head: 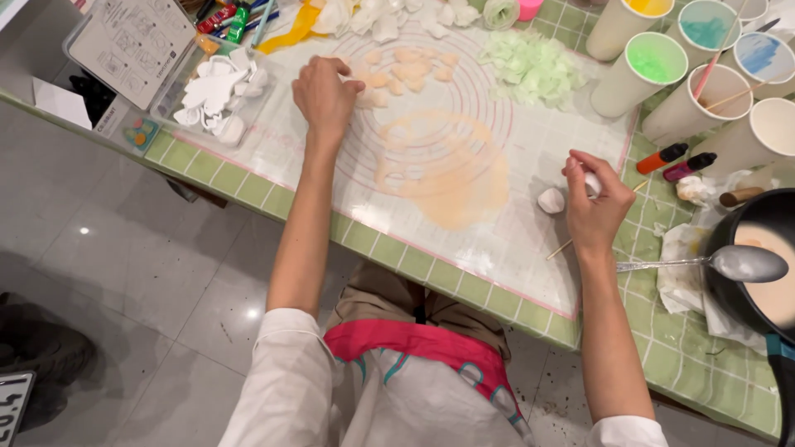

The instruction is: The recorder is carefully shaping and placing small wax pieces to create decorative flower petals, likely for candle making.

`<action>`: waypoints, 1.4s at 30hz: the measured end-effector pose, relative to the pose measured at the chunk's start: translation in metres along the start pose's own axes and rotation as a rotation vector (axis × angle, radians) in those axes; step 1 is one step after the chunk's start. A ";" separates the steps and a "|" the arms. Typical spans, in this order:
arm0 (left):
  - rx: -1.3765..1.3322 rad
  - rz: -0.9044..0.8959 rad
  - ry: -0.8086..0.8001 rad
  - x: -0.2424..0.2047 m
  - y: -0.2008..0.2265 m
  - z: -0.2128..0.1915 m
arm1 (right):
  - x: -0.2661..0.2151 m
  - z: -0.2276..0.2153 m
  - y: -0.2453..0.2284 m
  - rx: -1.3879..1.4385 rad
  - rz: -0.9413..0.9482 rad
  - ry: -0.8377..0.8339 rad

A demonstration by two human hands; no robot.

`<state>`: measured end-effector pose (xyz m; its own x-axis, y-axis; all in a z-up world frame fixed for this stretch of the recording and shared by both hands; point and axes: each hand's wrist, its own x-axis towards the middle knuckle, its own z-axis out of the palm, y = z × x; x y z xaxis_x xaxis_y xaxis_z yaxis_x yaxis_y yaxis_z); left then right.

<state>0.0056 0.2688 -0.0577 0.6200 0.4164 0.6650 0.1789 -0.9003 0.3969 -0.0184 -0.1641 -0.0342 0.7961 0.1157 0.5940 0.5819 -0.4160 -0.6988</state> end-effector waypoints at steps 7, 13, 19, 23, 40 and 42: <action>-0.641 0.120 -0.390 -0.069 0.125 -0.024 | 0.007 -0.012 0.026 0.270 0.197 0.302; -0.723 0.347 -0.804 -0.109 0.232 0.011 | 0.009 -0.018 0.043 0.477 0.234 0.425; -0.932 0.384 -0.808 -0.092 0.282 0.080 | 0.011 -0.022 0.048 0.541 0.307 0.518; -0.697 0.414 -0.786 -0.089 0.306 0.099 | 0.013 -0.022 0.054 0.553 0.324 0.529; -0.827 0.153 -0.585 -0.062 0.166 -0.042 | 0.008 -0.017 0.042 0.511 0.324 0.458; -0.731 0.003 -0.433 -0.054 0.116 -0.043 | 0.011 -0.014 0.024 0.507 0.385 0.409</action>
<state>-0.0395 0.1470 -0.0203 0.8839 0.1947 0.4251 -0.2696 -0.5307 0.8035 0.0020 -0.1852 -0.0392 0.8909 -0.3389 0.3022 0.3589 0.1178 -0.9259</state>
